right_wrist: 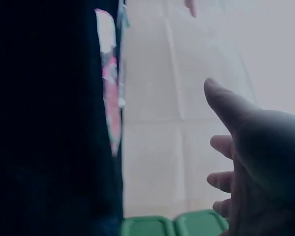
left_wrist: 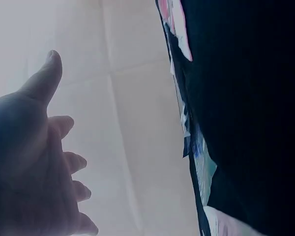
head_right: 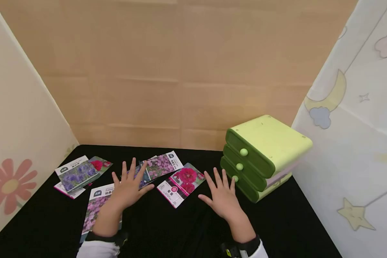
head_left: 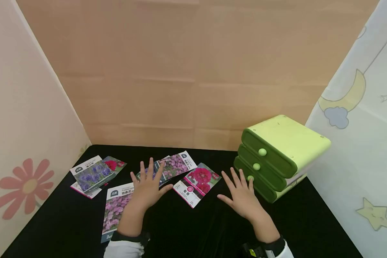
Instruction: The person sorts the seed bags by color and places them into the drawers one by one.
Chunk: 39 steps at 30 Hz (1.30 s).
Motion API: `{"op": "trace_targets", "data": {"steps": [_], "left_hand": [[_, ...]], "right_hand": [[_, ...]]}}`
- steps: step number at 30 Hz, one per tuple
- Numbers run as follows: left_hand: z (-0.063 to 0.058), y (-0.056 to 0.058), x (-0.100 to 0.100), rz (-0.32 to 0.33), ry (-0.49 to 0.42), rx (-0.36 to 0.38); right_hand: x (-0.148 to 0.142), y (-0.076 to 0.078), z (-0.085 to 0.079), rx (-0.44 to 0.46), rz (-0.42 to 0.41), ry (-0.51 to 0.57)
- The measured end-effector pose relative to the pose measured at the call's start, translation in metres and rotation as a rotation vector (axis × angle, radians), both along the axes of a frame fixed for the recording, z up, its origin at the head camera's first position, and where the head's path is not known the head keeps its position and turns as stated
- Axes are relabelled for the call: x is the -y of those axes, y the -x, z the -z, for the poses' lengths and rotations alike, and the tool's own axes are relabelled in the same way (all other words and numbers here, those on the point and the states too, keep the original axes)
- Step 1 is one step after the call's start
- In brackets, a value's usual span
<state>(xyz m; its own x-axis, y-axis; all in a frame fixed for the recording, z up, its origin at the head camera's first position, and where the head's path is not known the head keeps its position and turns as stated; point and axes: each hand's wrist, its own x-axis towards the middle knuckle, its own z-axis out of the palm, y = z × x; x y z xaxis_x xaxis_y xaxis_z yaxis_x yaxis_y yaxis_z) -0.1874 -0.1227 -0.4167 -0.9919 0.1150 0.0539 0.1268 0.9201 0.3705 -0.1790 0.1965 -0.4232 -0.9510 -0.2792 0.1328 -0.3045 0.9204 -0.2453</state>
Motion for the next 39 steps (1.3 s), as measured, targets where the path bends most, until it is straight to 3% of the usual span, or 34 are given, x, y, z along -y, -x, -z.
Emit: {"op": "trace_targets", "data": {"steps": [5, 11, 15, 18, 23, 25, 28, 32, 39], "left_hand": [[0.006, 0.009, -0.018, 0.002, -0.021, 0.025], [-0.001, 0.034, -0.067, 0.088, -0.151, 0.091], [-0.007, 0.050, -0.107, 0.160, -0.289, 0.198], [-0.005, 0.065, -0.141, 0.176, -0.398, 0.241], [0.008, 0.080, -0.201, 0.129, -0.675, 0.198], [0.015, 0.079, -0.221, 0.075, -0.812, 0.213], [0.026, 0.077, -0.246, -0.025, -0.937, 0.251], [0.034, 0.079, -0.268, -0.111, -1.030, 0.304], [0.041, 0.078, -0.297, -0.145, -1.118, 0.349]], "right_hand": [[-0.008, 0.001, -0.023, -0.034, -0.065, 0.038], [-0.027, 0.006, -0.086, -0.201, -0.153, 0.068], [-0.049, 0.015, -0.121, -0.274, -0.099, 0.038], [-0.074, 0.027, -0.135, -0.251, 0.005, -0.003], [-0.116, 0.044, -0.139, -0.101, 0.131, -0.077], [-0.126, 0.048, -0.137, -0.037, 0.139, -0.094], [-0.134, 0.048, -0.133, 0.016, 0.140, -0.109], [-0.133, 0.048, -0.132, 0.013, 0.149, -0.122], [-0.131, 0.051, -0.132, -0.013, 0.155, -0.123]]}}
